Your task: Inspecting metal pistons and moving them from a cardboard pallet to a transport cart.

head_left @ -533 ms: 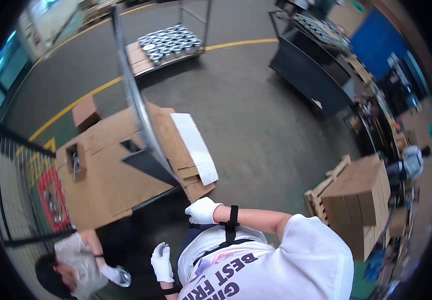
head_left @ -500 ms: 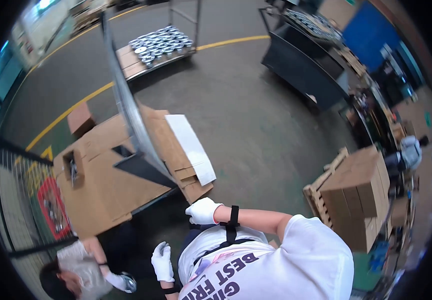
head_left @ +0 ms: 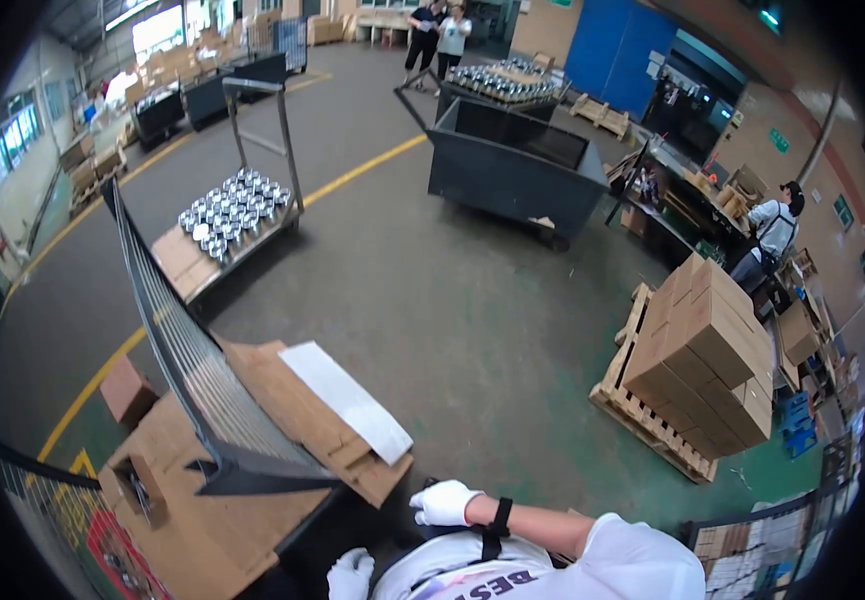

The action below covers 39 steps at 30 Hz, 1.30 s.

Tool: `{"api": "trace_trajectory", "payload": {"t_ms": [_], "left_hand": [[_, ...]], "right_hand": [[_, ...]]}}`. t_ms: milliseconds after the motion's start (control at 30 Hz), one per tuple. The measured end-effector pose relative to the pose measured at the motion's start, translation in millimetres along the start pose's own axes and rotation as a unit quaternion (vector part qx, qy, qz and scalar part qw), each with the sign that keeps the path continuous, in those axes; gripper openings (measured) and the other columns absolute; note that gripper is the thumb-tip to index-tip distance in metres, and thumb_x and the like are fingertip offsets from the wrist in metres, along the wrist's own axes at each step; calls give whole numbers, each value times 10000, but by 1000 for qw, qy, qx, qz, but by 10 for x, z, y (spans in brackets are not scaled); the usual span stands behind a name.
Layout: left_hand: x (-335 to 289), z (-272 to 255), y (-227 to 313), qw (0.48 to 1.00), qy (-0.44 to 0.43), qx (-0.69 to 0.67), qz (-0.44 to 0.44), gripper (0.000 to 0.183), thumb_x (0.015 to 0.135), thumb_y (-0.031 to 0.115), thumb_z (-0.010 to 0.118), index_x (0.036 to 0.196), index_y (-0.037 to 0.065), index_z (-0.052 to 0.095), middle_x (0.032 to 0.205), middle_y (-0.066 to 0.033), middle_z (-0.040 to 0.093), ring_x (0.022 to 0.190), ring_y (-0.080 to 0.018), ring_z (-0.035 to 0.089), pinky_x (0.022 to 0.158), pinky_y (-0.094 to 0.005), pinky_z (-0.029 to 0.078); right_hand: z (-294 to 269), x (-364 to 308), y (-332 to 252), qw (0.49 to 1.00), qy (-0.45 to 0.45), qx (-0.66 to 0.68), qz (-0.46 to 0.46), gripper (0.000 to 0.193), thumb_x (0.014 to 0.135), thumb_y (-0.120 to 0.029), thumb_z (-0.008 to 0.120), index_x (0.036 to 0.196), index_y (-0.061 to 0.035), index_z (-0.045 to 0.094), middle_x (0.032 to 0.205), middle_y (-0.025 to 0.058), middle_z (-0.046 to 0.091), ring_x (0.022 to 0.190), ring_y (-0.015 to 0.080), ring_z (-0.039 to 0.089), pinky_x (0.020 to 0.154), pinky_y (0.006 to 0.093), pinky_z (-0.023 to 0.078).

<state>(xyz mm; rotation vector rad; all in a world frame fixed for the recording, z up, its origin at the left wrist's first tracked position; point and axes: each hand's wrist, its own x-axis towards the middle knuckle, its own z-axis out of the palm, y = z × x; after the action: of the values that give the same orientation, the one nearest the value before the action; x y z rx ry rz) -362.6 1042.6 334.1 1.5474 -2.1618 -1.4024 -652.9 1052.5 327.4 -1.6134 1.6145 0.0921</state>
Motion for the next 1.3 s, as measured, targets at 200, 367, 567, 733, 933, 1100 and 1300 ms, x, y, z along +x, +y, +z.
{"api": "trace_trajectory", "payload": {"t_ms": [200,367,567,733,933,1100,1300], "left_hand": [[420,15,419,999,-31,-32,16,306,936,272,612,1121,40,688,1092,-182,693,1040,-348,644,921,-400,504],[1068,154,719,998,-18,-6,54,287,941,266,597,1102,45,684,1079,-186,688,1021,-354,641,891,-408,504],[2010,366,1258,1000,15,-8,-18,295,956,283,574,1108,51,676,1098,-182,682,1029,-351,634,895,-424,493],[3058,591,1725,995,50,-29,-78,318,893,277,647,1080,26,704,1048,-180,710,1000,-308,682,880,-377,526],[4115,274,2550,994,24,-16,-103,398,919,324,568,1160,25,671,1122,-208,679,1084,-355,632,949,-404,487],[4758,-14,2792,990,37,-46,-130,387,911,308,579,1170,35,673,1117,-196,690,1042,-343,657,909,-394,506],[5594,-388,2704,991,53,-71,-103,381,929,332,557,1171,62,673,1122,-186,687,1053,-355,648,937,-396,493]], "right_hand": [[-471,-11,300,998,32,41,30,457,907,-389,537,1241,-88,621,1124,203,677,1039,375,646,905,442,497],[-1036,236,940,996,21,47,70,529,918,-423,504,1325,-95,582,1288,205,610,1186,364,581,1009,412,452],[-1877,1010,1846,998,2,31,47,518,919,-415,508,1320,-96,588,1271,175,630,1167,341,597,997,414,460],[-3005,1468,2453,998,49,-6,-25,497,894,-416,503,1245,-85,625,1227,155,653,1141,340,608,976,422,477],[-4160,1902,2969,998,59,-28,9,515,894,-426,523,1271,-90,623,1280,143,635,1170,322,600,992,412,467],[-4631,2418,3139,998,66,-19,-7,525,892,-429,556,1271,-72,621,1271,163,636,1160,337,604,991,421,466],[-5130,3223,2967,999,-6,-34,-29,531,896,-432,559,1285,-74,614,1279,160,633,1168,335,600,999,416,462]]}}
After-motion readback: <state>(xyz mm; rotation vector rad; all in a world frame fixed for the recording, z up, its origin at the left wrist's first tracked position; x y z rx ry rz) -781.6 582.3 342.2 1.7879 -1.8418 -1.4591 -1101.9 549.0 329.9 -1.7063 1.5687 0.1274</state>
